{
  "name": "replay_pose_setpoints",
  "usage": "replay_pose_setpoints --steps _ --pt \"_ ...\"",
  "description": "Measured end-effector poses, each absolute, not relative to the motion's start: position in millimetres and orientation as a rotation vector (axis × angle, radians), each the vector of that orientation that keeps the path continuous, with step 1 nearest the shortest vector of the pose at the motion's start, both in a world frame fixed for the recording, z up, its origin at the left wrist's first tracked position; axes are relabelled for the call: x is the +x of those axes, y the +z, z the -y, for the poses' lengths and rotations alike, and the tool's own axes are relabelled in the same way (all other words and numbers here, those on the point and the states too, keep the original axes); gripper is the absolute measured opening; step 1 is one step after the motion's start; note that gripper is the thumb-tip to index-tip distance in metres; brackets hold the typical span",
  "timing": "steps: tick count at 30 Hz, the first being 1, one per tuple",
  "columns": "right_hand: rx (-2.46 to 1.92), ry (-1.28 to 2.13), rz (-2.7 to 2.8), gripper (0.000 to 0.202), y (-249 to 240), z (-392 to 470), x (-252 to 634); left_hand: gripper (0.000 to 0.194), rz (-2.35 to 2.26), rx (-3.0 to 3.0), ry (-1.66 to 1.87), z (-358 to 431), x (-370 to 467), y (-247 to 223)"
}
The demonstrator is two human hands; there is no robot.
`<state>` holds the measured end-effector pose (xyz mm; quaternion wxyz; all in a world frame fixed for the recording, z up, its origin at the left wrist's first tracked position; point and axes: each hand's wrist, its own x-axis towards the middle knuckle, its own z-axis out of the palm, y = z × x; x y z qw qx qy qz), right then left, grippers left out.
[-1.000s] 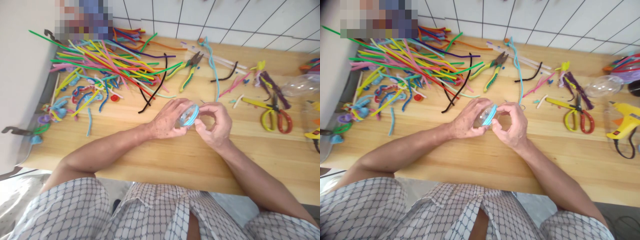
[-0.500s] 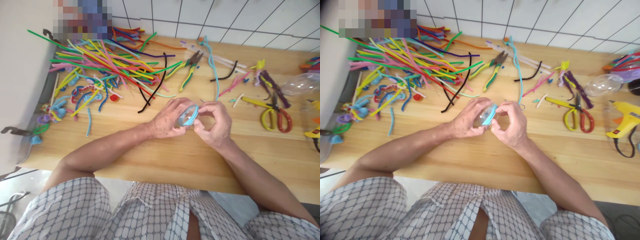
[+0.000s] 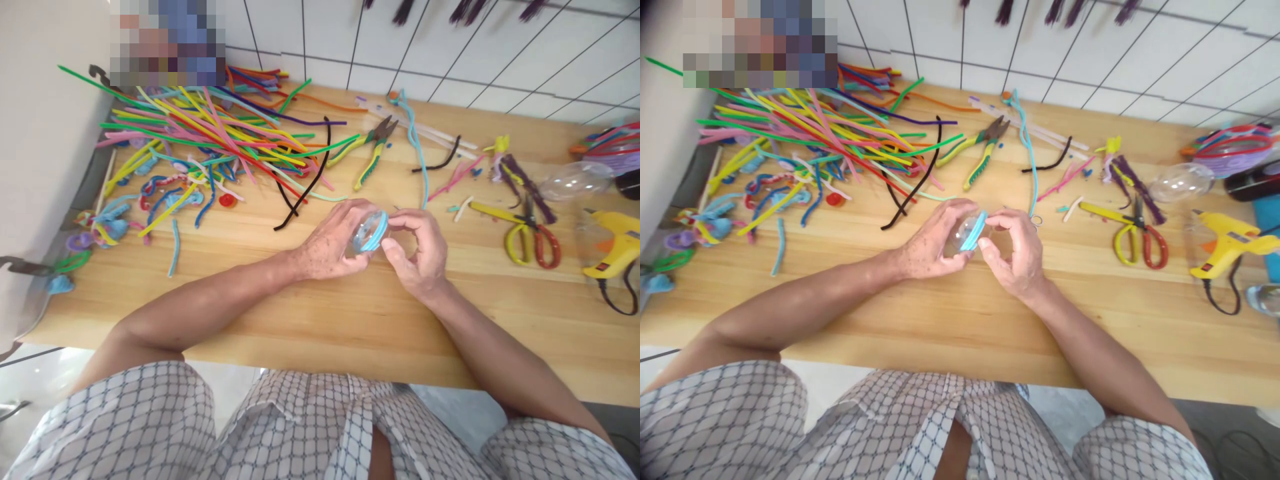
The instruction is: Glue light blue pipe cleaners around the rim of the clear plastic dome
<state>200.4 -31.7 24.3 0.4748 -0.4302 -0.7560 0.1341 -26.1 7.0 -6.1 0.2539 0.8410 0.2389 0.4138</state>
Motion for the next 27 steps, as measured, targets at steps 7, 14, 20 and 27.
replay_pose_setpoints --steps 7,14,20,27 --pt "-1.333 0.338 1.649 0.022 32 17 227 0.076 -0.739 2.096 1.062 -4 -24 -4" --pt "-1.705 0.274 1.283 0.019 56 -23 323 0.072 -0.714 2.165 1.040 -4 -23 -1" --pt "-1.768 0.321 1.186 0.024 50 -5 340 0.076 -0.753 2.166 1.045 -3 -19 -2" --pt "-1.842 0.286 1.081 0.030 34 32 379 0.077 -0.744 2.155 1.054 -5 -20 -4"
